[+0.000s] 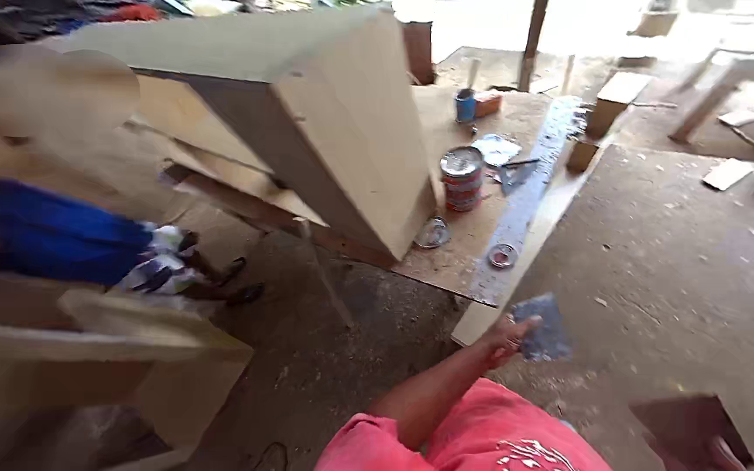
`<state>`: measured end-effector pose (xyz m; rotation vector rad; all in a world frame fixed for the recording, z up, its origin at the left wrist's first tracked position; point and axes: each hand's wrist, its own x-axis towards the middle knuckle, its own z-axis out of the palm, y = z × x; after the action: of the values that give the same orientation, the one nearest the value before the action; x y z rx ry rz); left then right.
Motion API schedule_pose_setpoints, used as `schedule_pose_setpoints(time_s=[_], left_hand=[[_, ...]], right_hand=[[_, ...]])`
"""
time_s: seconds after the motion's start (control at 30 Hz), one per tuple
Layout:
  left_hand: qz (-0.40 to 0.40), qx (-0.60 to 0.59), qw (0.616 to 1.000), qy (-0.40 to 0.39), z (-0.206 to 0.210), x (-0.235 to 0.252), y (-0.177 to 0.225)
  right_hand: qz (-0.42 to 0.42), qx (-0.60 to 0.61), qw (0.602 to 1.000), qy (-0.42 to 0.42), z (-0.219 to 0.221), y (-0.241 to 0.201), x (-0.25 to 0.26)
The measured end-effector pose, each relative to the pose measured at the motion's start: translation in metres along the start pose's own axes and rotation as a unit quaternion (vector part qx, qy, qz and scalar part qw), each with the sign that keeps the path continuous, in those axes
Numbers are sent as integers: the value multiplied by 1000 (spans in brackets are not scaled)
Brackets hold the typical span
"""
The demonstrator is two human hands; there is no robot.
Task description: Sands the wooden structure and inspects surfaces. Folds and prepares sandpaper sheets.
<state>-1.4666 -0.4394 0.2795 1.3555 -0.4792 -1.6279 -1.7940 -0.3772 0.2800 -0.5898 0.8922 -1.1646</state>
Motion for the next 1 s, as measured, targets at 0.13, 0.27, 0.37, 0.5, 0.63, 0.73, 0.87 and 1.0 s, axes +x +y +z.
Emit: schedule_pose_setpoints(time_s=[0.13, 0.27, 0.37, 0.5, 0.63, 0.73, 0.87, 1.0], left_hand=[[-7, -32, 999, 32, 58, 14, -19], [15, -60, 995, 82, 75, 3, -29], [23, -80, 984, 159, 63, -18, -39], [24, -97, 960, 262, 50, -38, -57], [3, -124, 949, 290, 59, -30, -65], [-6, -128, 956, 266, 83, -3, -53], [18, -137, 975, 176, 117, 52, -34], [33, -141, 984, 103, 162, 120, 8]], right_hand=[[3, -25, 1000, 17, -26, -55, 47], [13, 12, 996, -89, -33, -85, 81], [38, 50, 989, -132, -31, -89, 95], [68, 79, 985, -140, -29, -89, 102], [85, 60, 986, -129, -45, -94, 108], [85, 46, 990, -105, -65, -103, 116], [74, 27, 996, -50, -95, -119, 136], [23, 2, 1000, 1, -118, -139, 179]])
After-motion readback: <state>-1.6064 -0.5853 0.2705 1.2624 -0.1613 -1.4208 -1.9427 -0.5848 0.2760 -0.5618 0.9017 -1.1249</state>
